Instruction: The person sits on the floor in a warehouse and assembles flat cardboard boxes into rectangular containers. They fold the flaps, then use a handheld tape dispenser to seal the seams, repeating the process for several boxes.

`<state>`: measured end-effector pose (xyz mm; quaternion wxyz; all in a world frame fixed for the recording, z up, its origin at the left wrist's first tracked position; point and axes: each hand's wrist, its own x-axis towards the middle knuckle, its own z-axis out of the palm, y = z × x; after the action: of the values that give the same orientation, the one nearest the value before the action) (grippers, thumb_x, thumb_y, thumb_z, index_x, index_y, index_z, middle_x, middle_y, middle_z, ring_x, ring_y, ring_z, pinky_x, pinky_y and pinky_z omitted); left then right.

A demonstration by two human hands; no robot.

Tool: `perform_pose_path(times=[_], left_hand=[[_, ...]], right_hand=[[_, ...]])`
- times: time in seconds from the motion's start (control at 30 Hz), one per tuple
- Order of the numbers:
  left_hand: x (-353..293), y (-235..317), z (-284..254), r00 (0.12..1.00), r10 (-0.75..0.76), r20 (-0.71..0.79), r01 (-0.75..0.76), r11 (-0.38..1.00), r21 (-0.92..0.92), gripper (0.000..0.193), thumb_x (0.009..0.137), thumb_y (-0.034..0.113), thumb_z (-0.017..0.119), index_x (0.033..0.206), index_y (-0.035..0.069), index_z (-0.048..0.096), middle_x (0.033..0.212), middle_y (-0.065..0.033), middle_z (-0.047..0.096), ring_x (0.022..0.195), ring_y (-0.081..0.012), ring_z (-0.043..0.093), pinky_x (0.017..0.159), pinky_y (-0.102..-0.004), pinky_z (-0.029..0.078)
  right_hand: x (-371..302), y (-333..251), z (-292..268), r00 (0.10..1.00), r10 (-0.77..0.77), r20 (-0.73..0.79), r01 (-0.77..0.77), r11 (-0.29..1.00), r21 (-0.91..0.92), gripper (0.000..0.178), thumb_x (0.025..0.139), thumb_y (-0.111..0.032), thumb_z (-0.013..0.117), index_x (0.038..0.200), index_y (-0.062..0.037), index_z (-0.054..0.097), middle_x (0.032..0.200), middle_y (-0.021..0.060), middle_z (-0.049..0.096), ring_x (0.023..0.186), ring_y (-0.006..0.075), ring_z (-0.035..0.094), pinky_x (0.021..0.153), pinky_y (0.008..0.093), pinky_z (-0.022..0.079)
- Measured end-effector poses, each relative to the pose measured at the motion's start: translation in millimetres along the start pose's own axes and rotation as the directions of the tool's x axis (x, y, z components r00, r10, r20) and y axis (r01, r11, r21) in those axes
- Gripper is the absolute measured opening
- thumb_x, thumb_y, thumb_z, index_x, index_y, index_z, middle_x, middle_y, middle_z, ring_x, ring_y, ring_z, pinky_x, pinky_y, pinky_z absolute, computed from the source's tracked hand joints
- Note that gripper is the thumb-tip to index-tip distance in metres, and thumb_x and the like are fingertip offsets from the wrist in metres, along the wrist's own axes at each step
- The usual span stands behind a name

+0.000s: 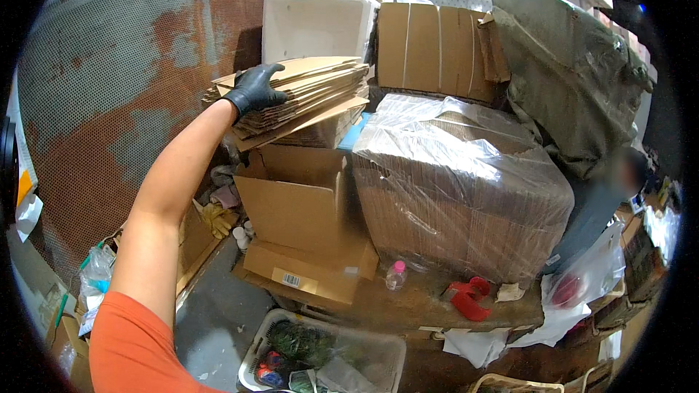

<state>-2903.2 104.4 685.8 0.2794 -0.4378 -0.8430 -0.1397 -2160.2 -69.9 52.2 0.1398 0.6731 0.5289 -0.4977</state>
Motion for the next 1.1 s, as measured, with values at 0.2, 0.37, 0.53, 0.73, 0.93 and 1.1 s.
perform_pose_path(times=[0.2, 0.37, 0.53, 0.73, 0.93, 1.1], left_hand=[[-12.8, 15.7, -15.3, 0.986, 0.071, -0.152, -0.052, 0.991, 0.127, 0.057, 0.056, 0.030, 0.070, 0.109, 0.016, 0.053, 0.104, -0.0100, 0.056, 0.102, -0.0257, 0.048, 0.094, -0.0448, 0.026], [-15.2, 15.3, -20.5, 0.982, 0.074, -0.171, -0.044, 0.984, 0.173, 0.055, 0.059, 0.030, 0.070, 0.110, 0.017, 0.052, 0.107, -0.0083, 0.054, 0.105, -0.0246, 0.045, 0.094, -0.0477, 0.024], [-7.8, -9.0, -15.0, 0.979, 0.040, -0.200, 0.010, 0.970, 0.242, 0.056, 0.058, 0.033, 0.072, 0.108, 0.017, 0.052, 0.105, -0.0062, 0.055, 0.104, -0.0234, 0.046, 0.093, -0.0512, 0.023], [-10.3, -23.1, -15.2, 0.989, -0.080, -0.123, 0.111, 0.957, 0.268, 0.054, 0.062, 0.027, 0.071, 0.111, 0.018, 0.051, 0.104, -0.0057, 0.056, 0.102, -0.0241, 0.049, 0.096, -0.0484, 0.025], [-12.3, -62.7, -7.3, 0.999, -0.019, -0.026, 0.016, 0.990, -0.141, 0.078, 0.055, 0.042, 0.074, 0.117, 0.006, 0.044, 0.115, -0.0163, 0.048, 0.108, -0.0284, 0.045, 0.091, -0.0360, 0.036], [-20.7, -84.4, -15.4, 0.968, 0.142, 0.207, -0.104, 0.977, -0.185, 0.083, 0.061, 0.052, 0.066, 0.124, 0.008, 0.036, 0.123, -0.0157, 0.040, 0.114, -0.0290, 0.038, 0.096, -0.0356, 0.031]], right_hand=[[-1.1, 9.3, 1.1, 1.000, 0.005, 0.008, -0.005, 1.000, -0.007, 0.058, 0.063, -0.064, 0.053, 0.064, -0.0070, 0.063, 0.061, 0.0090, 0.059, 0.059, 0.0214, 0.055, 0.060, 0.0319, 0.042], [0.2, 16.2, 3.3, 1.000, -0.011, -0.001, 0.011, 1.000, -0.010, 0.058, 0.063, -0.064, 0.053, 0.063, -0.0071, 0.063, 0.061, 0.0091, 0.059, 0.059, 0.0215, 0.055, 0.060, 0.0320, 0.042], [-3.9, 7.0, 1.1, 1.000, 0.012, -0.003, -0.012, 1.000, 0.021, 0.058, 0.063, -0.064, 0.052, 0.062, -0.0074, 0.063, 0.061, 0.0093, 0.059, 0.060, 0.0221, 0.056, 0.060, 0.0323, 0.042], [-2.2, -4.1, -2.5, 1.000, 0.005, -0.010, -0.004, 0.999, 0.041, 0.056, 0.063, -0.062, 0.053, 0.064, -0.0069, 0.063, 0.062, 0.0093, 0.059, 0.060, 0.0217, 0.055, 0.060, 0.0322, 0.042], [-1.5, -13.6, -5.0, 1.000, 0.000, -0.014, 0.001, 0.999, 0.044, 0.054, 0.064, -0.060, 0.053, 0.065, -0.0063, 0.063, 0.062, 0.0093, 0.059, 0.060, 0.0214, 0.055, 0.060, 0.0321, 0.042], [-1.6, -22.6, -6.3, 1.000, -0.002, -0.018, 0.003, 0.999, 0.038, 0.053, 0.064, -0.058, 0.054, 0.065, -0.0058, 0.062, 0.063, 0.0093, 0.059, 0.060, 0.0212, 0.055, 0.060, 0.0320, 0.042]])
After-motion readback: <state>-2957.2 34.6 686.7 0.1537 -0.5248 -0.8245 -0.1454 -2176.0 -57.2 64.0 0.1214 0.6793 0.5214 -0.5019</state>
